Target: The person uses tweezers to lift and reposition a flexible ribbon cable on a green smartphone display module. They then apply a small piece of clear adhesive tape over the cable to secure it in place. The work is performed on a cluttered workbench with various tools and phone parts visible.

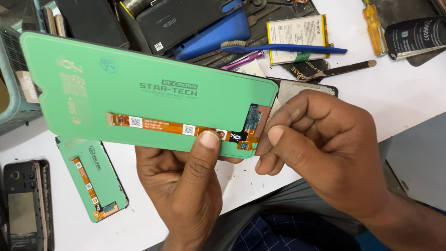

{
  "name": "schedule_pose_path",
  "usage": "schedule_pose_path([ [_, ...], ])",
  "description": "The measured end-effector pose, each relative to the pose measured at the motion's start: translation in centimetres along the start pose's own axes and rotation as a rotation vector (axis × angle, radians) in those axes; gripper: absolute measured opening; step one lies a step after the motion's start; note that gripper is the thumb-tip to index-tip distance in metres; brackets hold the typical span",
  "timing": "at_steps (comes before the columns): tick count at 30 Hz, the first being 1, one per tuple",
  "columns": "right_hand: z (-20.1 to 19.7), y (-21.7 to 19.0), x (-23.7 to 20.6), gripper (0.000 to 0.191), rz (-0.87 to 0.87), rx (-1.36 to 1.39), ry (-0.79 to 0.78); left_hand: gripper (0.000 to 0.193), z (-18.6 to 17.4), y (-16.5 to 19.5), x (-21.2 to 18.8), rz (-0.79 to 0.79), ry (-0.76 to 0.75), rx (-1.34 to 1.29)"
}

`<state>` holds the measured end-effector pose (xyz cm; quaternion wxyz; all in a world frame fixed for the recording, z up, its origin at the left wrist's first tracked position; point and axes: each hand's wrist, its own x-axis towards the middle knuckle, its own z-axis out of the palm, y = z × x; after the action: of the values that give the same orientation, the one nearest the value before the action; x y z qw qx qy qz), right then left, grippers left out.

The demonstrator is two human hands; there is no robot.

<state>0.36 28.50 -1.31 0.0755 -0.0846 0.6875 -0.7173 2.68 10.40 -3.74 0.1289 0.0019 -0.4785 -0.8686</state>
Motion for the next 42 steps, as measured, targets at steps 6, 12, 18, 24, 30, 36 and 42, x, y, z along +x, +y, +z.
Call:
schedule_pose_path([
  [6, -0.1, 0.2, -0.1, 0.011, 0.028, 0.096, -0.003, 0.021, 0.1, 0.0, -0.1, 0.008, 0.002, 0.006],
  [12, 0.0, 0.1, 0.0, 0.012, 0.024, 0.116, -0.008, 0.021, 0.0, -0.1, -0.1, 0.014, -0.001, 0.016],
  [18, 0.1, -0.2, 0.0, 0.012, -0.001, 0.058, -0.005, 0.021, -0.1, -0.1, -0.2, 0.019, 0.001, 0.005],
  [24, 0.1, 0.0, -0.1, 0.010, 0.011, 0.008, -0.001, 0.020, 0.0, -0.1, -0.2, 0.027, -0.007, -0.004],
  [30, 0.1, -0.1, -0.1, 0.010, -0.002, 0.012, 0.006, 0.021, -0.1, 0.1, -0.1, 0.012, -0.004, 0.003],
  [36, -0.2, 0.5, -0.3, 0.011, 0.071, 0.039, 0.004, 0.024, -0.4, 0.2, 0.5, -0.066, 0.005, -0.043],
  [42, -1.1, 1.7, -0.1, 0.012, -0.003, 0.262, -0.043, 0.022, -0.8, 0.5, 1.4, -0.233, 0.037, -0.178],
])
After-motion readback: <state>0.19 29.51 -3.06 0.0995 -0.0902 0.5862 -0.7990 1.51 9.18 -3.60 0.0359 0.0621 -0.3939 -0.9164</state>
